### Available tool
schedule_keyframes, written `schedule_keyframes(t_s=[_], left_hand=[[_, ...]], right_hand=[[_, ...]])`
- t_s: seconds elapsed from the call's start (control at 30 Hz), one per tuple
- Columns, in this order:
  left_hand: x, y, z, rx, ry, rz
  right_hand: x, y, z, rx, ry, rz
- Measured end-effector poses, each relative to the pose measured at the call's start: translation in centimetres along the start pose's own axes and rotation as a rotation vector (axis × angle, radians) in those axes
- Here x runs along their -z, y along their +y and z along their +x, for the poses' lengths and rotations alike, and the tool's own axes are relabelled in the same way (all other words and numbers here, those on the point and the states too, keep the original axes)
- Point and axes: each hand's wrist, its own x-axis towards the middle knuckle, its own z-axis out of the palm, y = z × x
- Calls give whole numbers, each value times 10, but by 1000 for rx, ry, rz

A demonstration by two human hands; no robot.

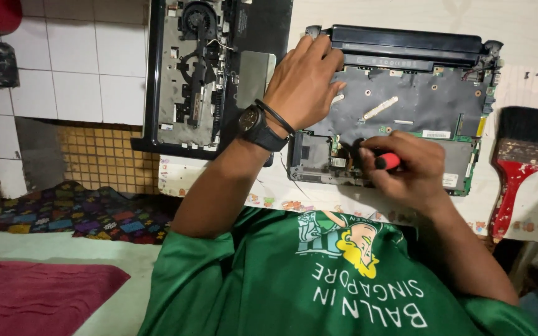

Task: Disassembling a laptop by unscrewing internal components and cleaning the motherboard with a brush.

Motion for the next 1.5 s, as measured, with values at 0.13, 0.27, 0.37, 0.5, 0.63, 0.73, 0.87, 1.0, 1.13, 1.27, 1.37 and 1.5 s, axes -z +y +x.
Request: schedule_keyframes(t_s=[0.13,0.27,0.37,0.5,0.63,0.73,0.87,1.0,1.13,1.27,1.37,1.5], left_hand=[[0,0,1,-5,1,3],[-1,0,0,8,-3,-2],[-1,0,0,3,-2,2],[0,1,1,1,-8,4],[0,0,0,-4,0,-8],[0,0,0,-26,4,-11],[1,1,0,-6,-17,2],[4,3,2,-11,-41,3],[8,6,3,11,-84,-24],[9,7,2,38,-99,-53],[8,6,2,36,-99,-46],[7,4,2,28,-91,-41]], right_hand=[[-2,12,-6,54,-86,-122],[-12,14,-5,81,-190,-285],[-16,16,-7,60,-206,-306],[-19,18,-7,64,-183,-331],[-20,17,-5,59,-179,-326],[-22,19,-7,70,-166,-339],[-24,19,-6,44,-171,-400],[-27,23,-8,51,-176,-463],[-25,23,-7,69,-155,-396],[-25,19,-7,63,-143,-393],[-25,18,-6,70,-133,-383],[-25,20,-7,67,-158,-405]])
